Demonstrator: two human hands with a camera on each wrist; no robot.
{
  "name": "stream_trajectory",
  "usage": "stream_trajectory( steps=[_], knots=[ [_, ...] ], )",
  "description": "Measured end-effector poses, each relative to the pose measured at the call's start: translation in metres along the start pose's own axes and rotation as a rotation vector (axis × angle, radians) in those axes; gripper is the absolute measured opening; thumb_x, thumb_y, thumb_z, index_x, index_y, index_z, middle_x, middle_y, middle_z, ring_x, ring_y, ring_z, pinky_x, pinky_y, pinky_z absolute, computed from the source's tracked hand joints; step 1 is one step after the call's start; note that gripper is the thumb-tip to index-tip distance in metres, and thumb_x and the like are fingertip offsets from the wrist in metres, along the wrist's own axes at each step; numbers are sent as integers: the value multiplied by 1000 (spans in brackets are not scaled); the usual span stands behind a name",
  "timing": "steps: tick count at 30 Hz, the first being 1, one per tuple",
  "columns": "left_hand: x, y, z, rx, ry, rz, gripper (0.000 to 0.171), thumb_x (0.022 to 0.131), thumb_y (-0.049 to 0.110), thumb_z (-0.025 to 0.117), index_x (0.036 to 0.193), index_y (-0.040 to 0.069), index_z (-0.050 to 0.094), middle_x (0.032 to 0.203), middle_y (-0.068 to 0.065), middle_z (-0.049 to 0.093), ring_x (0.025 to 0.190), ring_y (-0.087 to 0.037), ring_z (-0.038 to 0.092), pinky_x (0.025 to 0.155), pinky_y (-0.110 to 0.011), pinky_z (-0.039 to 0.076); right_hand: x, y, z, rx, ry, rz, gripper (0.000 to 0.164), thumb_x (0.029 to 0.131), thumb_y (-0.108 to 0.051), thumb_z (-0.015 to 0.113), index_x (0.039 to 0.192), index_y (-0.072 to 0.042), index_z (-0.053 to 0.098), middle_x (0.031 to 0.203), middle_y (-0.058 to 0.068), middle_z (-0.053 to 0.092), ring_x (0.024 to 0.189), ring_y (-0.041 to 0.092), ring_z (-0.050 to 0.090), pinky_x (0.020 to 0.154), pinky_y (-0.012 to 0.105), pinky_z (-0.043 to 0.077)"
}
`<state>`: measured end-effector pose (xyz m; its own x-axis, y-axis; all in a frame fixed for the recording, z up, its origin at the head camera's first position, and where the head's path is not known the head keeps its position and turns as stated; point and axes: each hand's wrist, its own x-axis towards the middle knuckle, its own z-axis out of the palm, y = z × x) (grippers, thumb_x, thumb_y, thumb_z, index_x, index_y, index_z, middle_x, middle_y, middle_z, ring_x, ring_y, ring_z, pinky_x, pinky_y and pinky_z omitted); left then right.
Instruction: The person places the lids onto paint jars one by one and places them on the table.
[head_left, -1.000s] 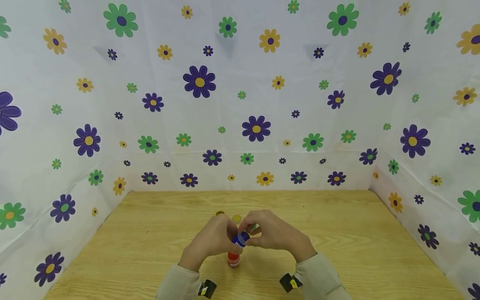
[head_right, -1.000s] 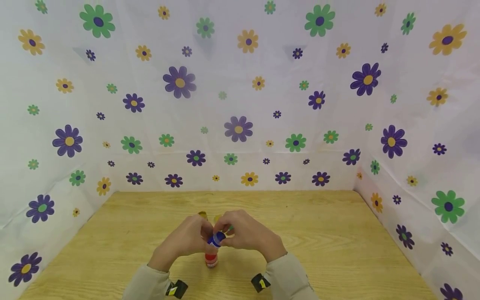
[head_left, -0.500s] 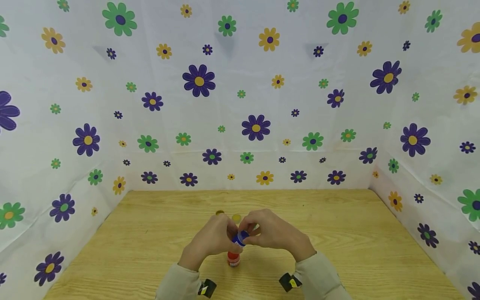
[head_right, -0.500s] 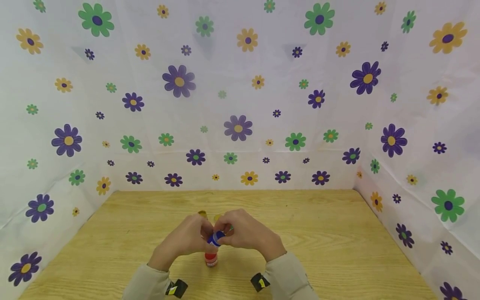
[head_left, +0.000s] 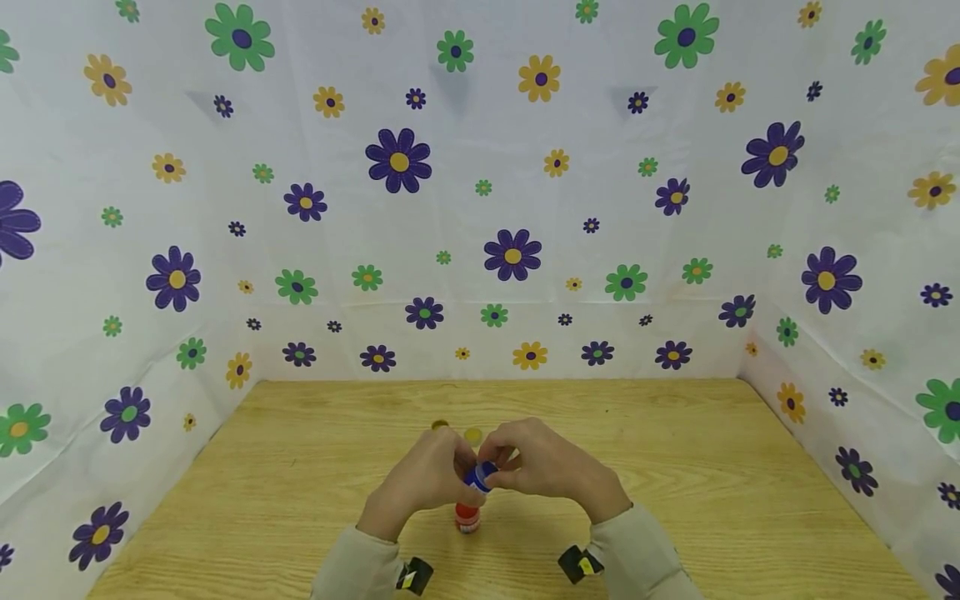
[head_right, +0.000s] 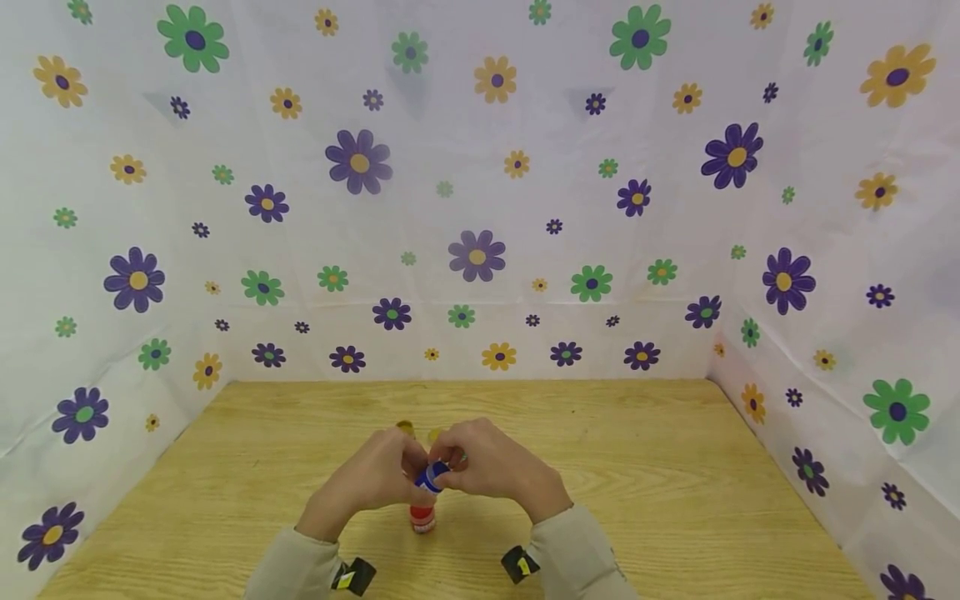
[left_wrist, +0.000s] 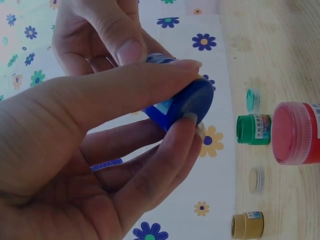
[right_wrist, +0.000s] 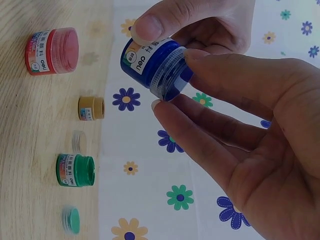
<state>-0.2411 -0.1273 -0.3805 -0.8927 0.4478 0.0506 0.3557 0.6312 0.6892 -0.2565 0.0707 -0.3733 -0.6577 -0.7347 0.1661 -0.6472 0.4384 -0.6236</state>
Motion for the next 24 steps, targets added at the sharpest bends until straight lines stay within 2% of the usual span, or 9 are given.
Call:
stream_trajectory(
  steps=[24],
  knots=[
    [0,0,-1,-1,-8,-20,20,66,11,85,82,8,74,73,1,71,64,-9,64,60,-25,55,1,3,1,10,-4,2,17,86,-14,70,103,-13,69,100,0,69,85,4,64,75,14,52]
  ],
)
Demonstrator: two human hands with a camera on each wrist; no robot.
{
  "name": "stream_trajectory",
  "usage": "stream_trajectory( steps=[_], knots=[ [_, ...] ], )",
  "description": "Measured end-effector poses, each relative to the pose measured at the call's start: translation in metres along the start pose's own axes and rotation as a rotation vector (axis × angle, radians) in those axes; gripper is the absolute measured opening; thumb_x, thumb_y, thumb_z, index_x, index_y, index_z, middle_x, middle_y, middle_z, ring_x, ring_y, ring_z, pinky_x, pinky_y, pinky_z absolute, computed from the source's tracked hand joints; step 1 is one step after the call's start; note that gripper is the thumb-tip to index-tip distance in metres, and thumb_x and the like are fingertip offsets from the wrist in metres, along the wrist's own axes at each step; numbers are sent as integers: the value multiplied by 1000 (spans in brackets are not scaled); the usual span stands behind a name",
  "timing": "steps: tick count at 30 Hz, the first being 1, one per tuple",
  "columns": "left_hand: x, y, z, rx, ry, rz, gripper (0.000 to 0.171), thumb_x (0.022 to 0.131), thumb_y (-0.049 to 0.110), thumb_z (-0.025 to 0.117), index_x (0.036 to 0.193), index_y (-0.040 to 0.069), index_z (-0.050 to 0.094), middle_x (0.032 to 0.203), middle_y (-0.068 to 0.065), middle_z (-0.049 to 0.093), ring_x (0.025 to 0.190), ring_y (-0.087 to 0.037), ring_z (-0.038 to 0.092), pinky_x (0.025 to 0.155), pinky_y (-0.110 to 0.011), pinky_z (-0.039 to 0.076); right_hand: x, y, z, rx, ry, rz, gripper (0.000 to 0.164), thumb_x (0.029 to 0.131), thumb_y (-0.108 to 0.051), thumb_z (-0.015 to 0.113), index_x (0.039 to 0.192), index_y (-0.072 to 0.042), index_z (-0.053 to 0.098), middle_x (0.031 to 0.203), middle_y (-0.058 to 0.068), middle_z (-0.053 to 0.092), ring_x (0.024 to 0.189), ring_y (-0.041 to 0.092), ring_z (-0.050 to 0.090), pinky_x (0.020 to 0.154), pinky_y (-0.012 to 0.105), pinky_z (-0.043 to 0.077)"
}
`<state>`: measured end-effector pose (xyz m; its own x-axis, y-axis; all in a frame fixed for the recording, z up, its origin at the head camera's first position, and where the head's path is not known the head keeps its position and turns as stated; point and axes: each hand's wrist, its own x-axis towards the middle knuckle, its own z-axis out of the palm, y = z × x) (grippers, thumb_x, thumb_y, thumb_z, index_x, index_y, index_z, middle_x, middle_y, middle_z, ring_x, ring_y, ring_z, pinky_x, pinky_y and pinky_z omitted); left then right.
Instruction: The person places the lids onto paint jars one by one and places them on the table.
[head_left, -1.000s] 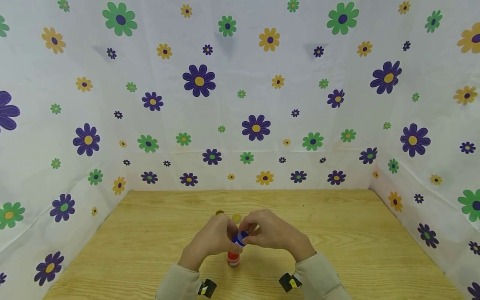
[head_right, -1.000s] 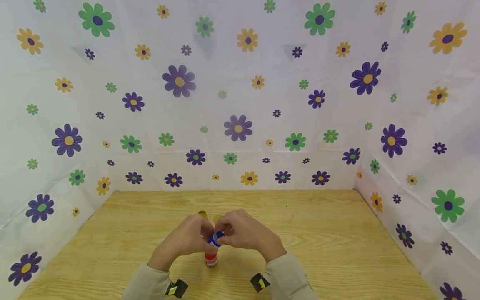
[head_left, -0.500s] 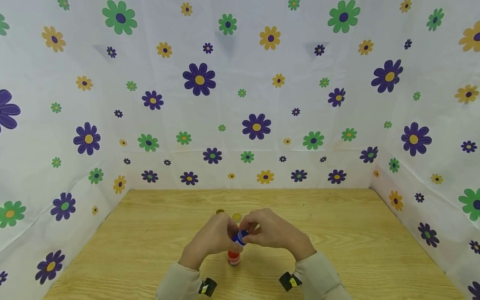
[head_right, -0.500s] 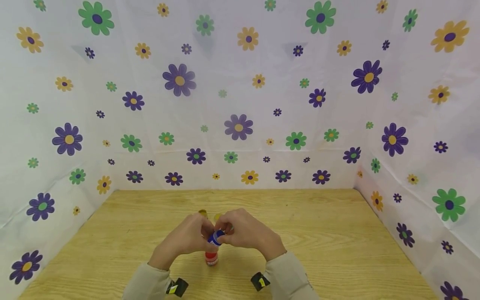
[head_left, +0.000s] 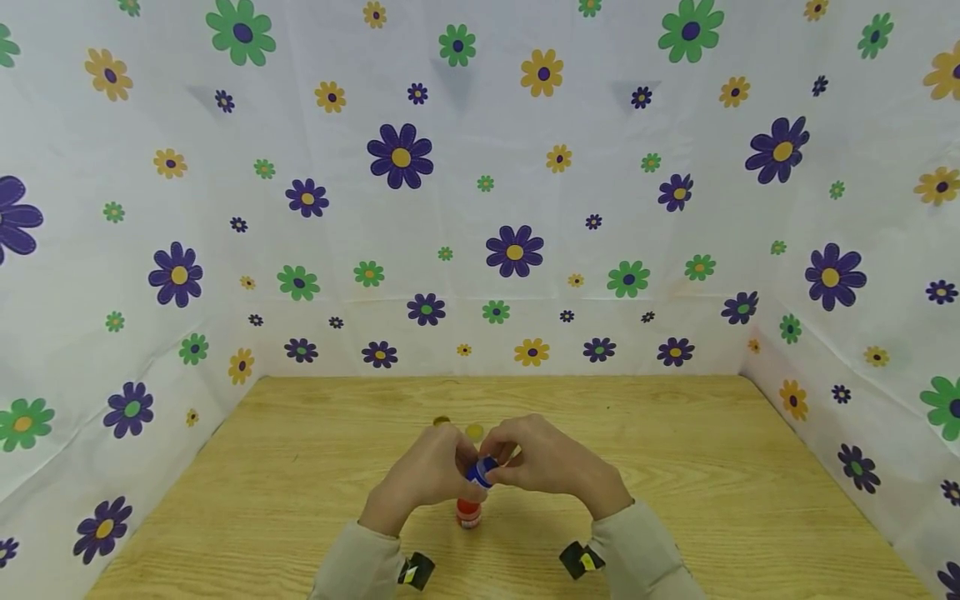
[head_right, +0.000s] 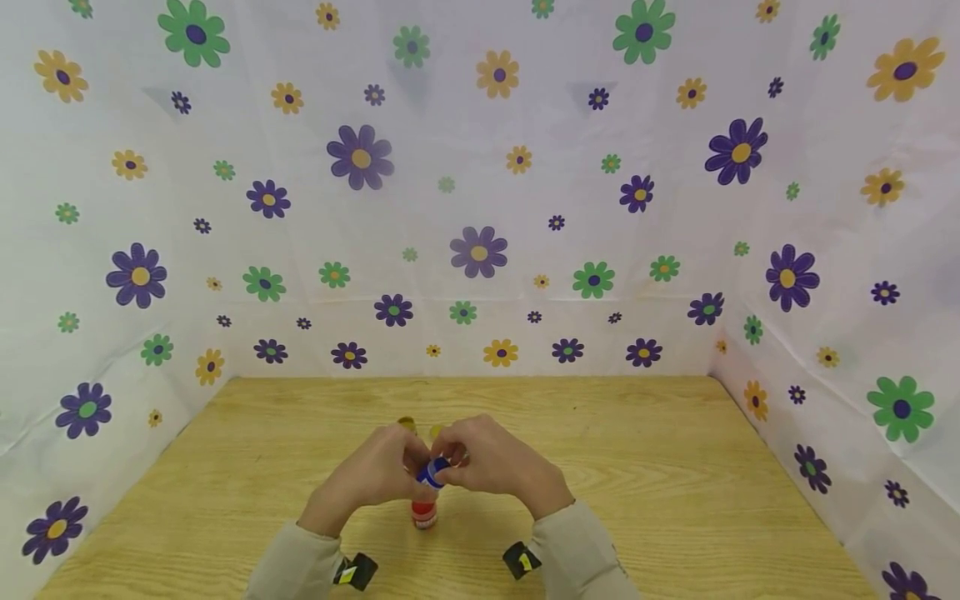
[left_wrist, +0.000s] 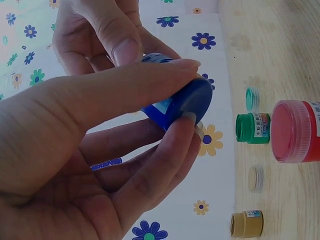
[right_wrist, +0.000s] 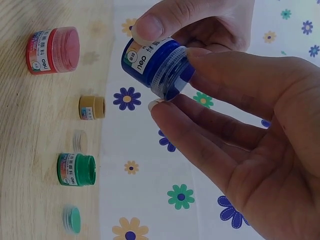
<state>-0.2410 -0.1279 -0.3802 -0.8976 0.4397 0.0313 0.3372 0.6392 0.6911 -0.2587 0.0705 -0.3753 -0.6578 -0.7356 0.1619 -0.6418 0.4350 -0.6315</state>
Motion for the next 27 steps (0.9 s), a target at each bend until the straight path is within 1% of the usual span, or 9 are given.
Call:
stream_trajectory(
  steps=[4,6,11,12,16,22,27],
  knots=[
    [-1,-1,-1,-6,1,-11,20,66,13,85,83,9,74,74,1,71,65,-9,65,61,-26,55,-1,1,-1,11,6,13,20,85,-15,71,105,-14,69,102,-2,68,89,7,64,76,15,53],
    [-1,-1,-1,-5,2,-12,21,66,13,85,83,9,74,74,1,71,66,-9,65,62,-26,55,-1,1,-1,21,11,10,21,85,-13,71,105,-14,69,103,-2,67,91,9,65,78,18,54],
    [0,-2,-2,2,11,1,23,66,14,85,85,9,75,75,1,72,65,-7,65,62,-25,55,1,2,0,43,14,-50,22,82,-7,73,103,-15,70,103,-2,65,97,11,64,84,29,56],
    [0,-2,-2,3,12,2,23,66,14,85,85,9,75,75,2,72,65,-7,65,61,-25,55,2,3,1,41,13,-62,22,82,-6,73,102,-15,70,103,-2,65,98,11,63,84,29,56],
    [0,-2,-2,4,13,3,22,66,15,85,85,10,74,75,2,72,65,-7,65,61,-24,55,2,2,1,32,12,-75,21,82,-6,72,101,-16,70,101,-2,65,97,10,63,82,25,55],
    [-1,0,-1,-8,1,-7,20,66,13,85,82,11,74,73,3,71,65,-8,65,61,-25,55,0,0,1,23,9,-40,17,85,-10,71,101,-14,71,98,-1,67,88,7,64,75,15,53],
    [-1,0,-1,-7,-3,-4,19,66,13,85,82,11,74,73,3,71,65,-8,65,61,-25,55,1,-1,1,10,9,-30,15,87,-14,69,101,-13,71,97,-2,70,83,3,64,72,14,52]
  ],
)
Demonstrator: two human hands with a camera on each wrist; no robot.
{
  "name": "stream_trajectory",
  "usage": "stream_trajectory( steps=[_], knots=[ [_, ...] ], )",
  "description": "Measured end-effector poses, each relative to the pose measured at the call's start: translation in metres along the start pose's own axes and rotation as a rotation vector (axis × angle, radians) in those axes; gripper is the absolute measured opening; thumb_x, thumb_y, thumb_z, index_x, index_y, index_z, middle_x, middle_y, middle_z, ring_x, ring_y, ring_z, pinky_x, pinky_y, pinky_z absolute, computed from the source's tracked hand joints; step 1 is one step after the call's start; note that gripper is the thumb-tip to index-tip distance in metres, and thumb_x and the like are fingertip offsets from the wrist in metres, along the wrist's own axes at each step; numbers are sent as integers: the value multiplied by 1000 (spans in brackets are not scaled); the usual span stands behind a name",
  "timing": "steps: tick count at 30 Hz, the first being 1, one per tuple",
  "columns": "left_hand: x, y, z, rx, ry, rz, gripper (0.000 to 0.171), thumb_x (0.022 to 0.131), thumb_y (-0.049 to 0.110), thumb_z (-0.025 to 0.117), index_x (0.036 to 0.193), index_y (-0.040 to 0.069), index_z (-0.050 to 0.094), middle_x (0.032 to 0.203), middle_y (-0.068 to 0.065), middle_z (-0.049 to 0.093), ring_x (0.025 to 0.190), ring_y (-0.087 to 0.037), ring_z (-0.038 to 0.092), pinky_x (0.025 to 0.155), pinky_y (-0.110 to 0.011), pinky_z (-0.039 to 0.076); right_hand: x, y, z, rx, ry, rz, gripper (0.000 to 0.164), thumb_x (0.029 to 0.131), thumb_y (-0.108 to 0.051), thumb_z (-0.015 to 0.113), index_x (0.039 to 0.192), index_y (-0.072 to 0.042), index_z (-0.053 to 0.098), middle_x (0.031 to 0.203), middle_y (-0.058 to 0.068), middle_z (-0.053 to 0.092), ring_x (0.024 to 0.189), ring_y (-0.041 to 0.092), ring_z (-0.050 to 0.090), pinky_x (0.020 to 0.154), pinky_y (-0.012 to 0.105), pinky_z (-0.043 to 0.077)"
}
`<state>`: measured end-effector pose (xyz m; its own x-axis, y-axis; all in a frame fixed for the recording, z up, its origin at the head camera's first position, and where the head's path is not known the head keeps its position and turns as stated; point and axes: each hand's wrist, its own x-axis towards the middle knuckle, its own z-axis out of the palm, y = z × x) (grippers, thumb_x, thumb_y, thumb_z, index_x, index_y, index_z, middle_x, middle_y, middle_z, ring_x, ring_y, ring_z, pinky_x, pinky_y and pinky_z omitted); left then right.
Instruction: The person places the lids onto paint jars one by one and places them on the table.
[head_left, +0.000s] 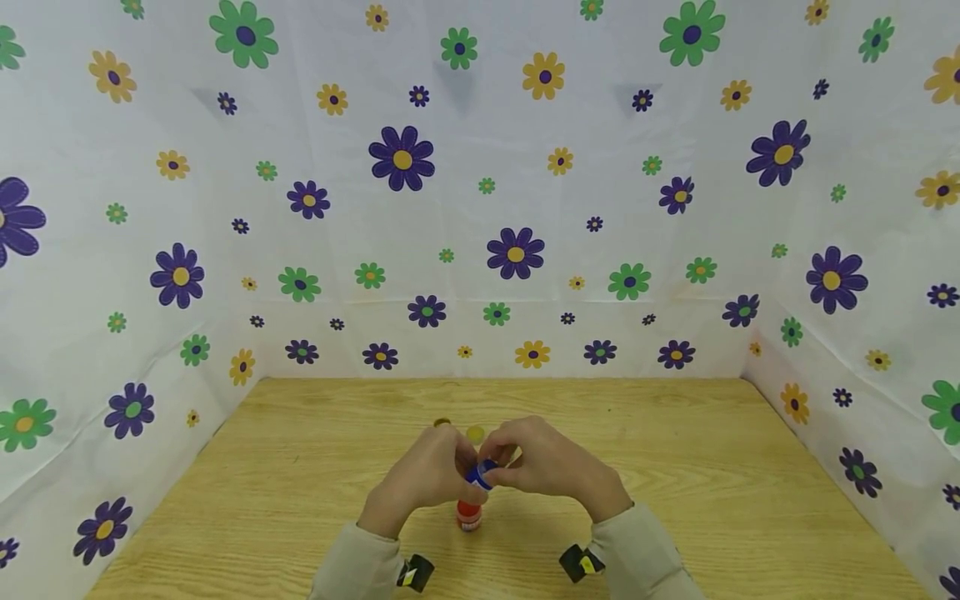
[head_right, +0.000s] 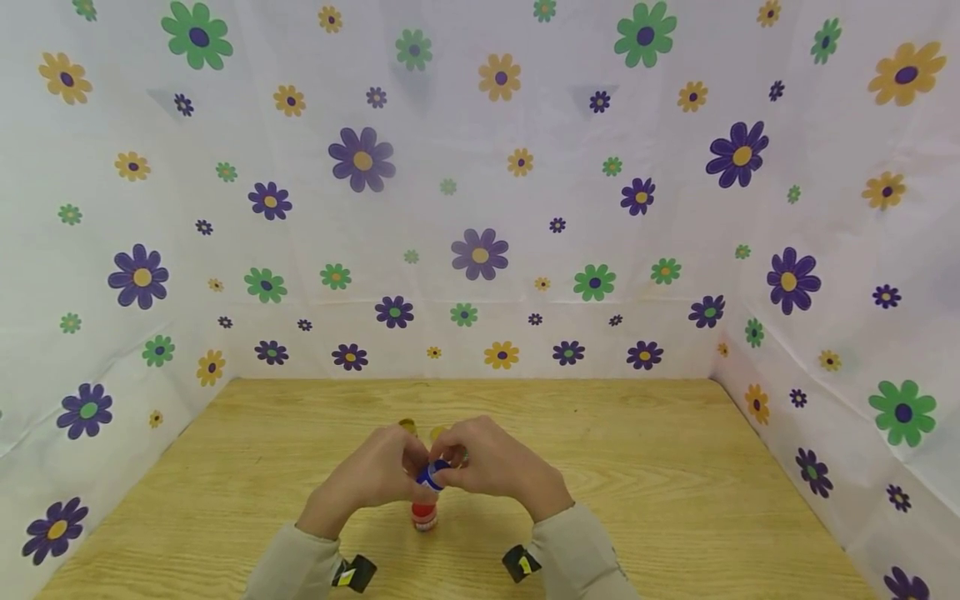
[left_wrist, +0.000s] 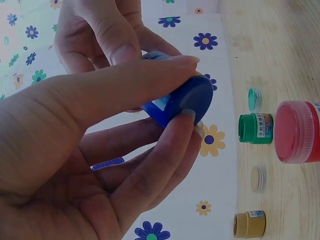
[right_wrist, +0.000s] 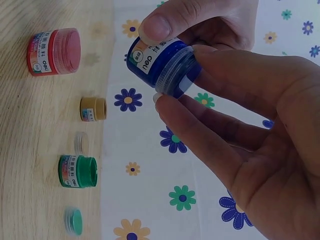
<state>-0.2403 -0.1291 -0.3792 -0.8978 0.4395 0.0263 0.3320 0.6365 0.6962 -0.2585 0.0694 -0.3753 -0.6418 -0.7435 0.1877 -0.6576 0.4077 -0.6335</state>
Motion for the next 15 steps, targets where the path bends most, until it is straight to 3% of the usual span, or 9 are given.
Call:
stream_trajectory(
  steps=[15],
  knots=[
    [0,-2,-1,-7,3,-10,22,67,14,85,85,8,74,77,1,71,68,-9,65,63,-27,55,0,3,-1,-10,8,25,26,87,-20,69,112,-13,66,105,-1,68,86,7,64,71,14,52]
  ],
)
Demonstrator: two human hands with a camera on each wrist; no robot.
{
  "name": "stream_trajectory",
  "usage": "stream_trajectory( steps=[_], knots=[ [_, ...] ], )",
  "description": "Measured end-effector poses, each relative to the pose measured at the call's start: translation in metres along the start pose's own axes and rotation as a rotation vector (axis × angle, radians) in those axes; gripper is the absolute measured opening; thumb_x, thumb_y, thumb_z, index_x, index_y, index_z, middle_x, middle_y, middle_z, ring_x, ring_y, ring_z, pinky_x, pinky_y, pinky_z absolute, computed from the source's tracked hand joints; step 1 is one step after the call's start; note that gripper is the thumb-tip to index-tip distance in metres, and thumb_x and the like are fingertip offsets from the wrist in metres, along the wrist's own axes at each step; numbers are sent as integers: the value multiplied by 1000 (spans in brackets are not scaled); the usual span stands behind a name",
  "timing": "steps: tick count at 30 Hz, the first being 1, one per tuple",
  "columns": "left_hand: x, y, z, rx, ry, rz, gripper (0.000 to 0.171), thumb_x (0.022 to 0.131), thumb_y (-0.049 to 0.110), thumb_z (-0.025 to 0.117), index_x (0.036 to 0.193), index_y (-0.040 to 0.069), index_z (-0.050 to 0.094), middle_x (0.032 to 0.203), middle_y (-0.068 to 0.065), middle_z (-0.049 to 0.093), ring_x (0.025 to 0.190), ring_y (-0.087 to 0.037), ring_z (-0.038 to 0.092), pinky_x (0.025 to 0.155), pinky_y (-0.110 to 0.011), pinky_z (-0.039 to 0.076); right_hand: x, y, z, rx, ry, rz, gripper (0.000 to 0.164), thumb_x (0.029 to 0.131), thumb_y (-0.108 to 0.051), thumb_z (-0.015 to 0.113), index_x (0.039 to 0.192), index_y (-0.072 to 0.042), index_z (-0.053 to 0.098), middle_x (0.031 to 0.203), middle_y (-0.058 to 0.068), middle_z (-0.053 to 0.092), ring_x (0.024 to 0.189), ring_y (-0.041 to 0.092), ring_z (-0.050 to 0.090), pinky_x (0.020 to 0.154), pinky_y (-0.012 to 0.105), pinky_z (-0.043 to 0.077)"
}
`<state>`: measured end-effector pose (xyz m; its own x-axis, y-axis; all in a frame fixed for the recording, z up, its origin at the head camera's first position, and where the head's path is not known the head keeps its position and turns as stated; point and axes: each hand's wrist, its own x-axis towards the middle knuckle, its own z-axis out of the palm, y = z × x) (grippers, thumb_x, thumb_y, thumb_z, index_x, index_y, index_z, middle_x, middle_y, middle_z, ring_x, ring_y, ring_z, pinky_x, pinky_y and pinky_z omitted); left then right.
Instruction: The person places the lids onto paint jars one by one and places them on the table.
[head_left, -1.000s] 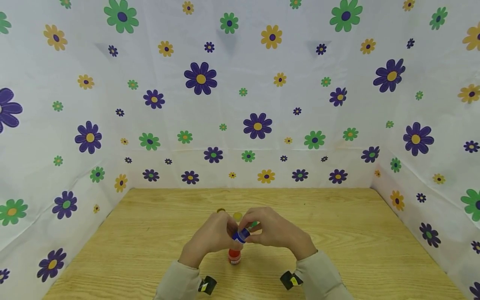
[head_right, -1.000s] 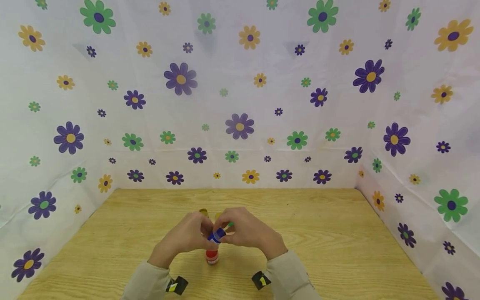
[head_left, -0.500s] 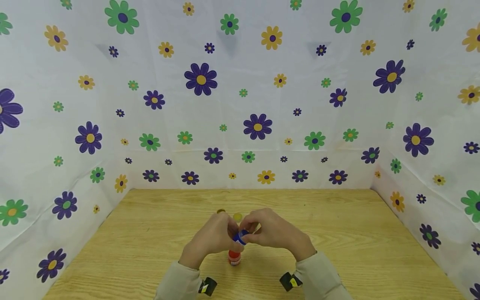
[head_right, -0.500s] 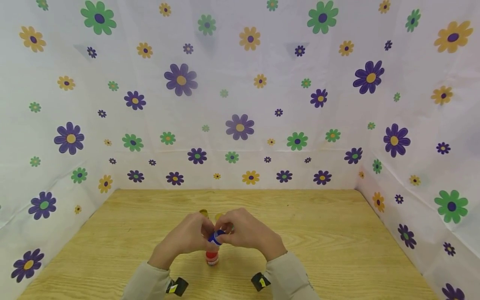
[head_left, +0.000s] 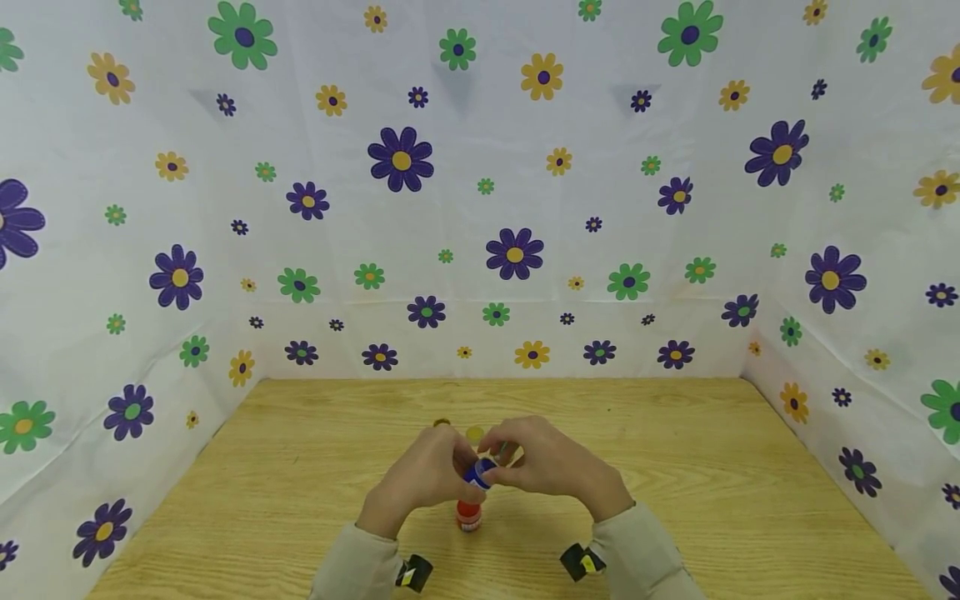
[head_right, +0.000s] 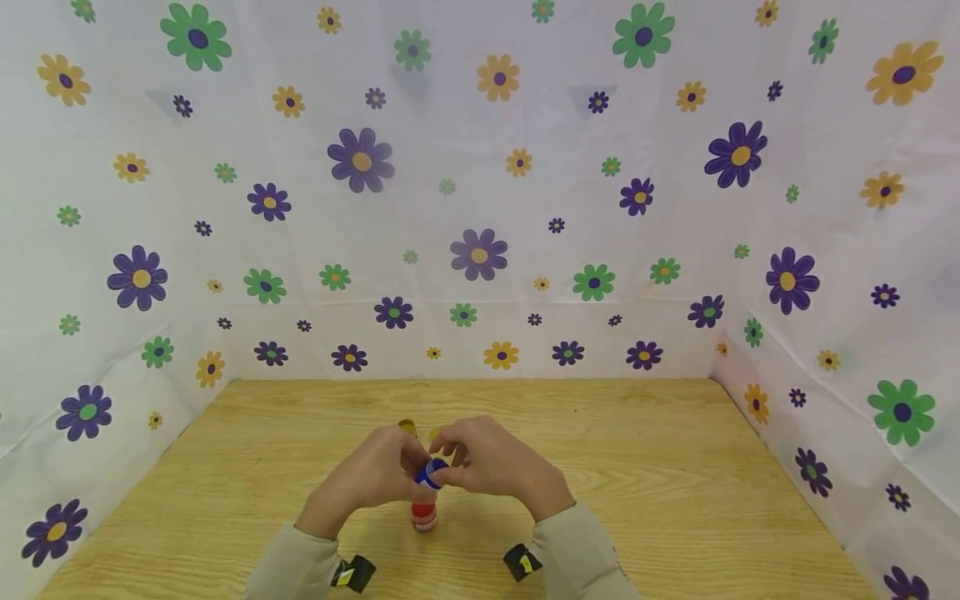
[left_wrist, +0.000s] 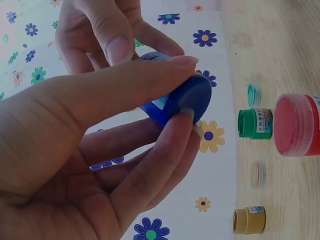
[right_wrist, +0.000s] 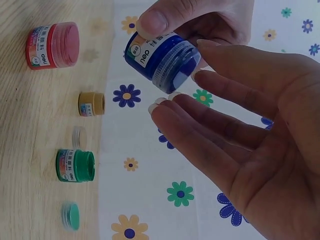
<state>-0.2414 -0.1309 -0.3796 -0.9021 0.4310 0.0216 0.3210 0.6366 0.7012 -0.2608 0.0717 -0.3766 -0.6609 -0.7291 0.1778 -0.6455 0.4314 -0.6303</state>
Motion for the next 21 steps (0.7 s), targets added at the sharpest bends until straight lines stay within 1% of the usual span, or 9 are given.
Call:
stream_trajectory(
  steps=[4,8,10,12,16,19,21],
  knots=[
    [0,-1,-1,-7,5,-9,24,66,15,85,86,7,73,77,0,72,68,-9,66,63,-27,56,-1,0,0,35,8,-4,26,85,-14,71,111,-13,66,107,0,66,93,12,64,77,19,54],
    [0,-1,-1,-7,8,-9,24,66,15,86,86,8,74,76,1,72,67,-9,65,63,-26,56,0,0,1,64,-7,-42,26,83,-5,72,106,-13,67,105,1,65,99,14,64,83,28,56],
    [0,-1,-1,-7,9,-7,24,66,15,85,86,9,74,76,1,72,67,-8,65,62,-26,55,1,0,2,69,-12,-58,25,82,-4,72,105,-12,67,104,1,65,99,14,63,83,29,56],
    [0,-1,-1,-5,10,-4,23,66,15,85,86,9,74,76,1,72,67,-8,65,62,-25,55,1,0,2,68,-13,-64,25,82,-3,72,104,-12,67,103,1,64,99,14,63,83,28,56],
    [0,0,-1,-4,12,0,23,66,14,85,85,9,74,76,2,72,67,-8,65,62,-25,55,1,0,2,69,-12,-50,23,82,-5,72,104,-12,68,102,1,64,95,13,64,79,21,55],
    [0,1,-1,-4,11,2,22,66,15,85,84,10,74,75,2,72,66,-8,65,62,-25,55,1,0,2,55,-10,-35,20,84,-10,72,103,-14,69,99,-1,66,89,8,64,75,17,54],
    [0,1,-1,-3,9,2,21,66,15,85,83,10,74,74,2,71,66,-8,65,61,-25,55,2,1,2,43,-9,-25,18,85,-13,71,103,-14,69,98,-2,68,85,5,64,74,16,53]
  ],
)
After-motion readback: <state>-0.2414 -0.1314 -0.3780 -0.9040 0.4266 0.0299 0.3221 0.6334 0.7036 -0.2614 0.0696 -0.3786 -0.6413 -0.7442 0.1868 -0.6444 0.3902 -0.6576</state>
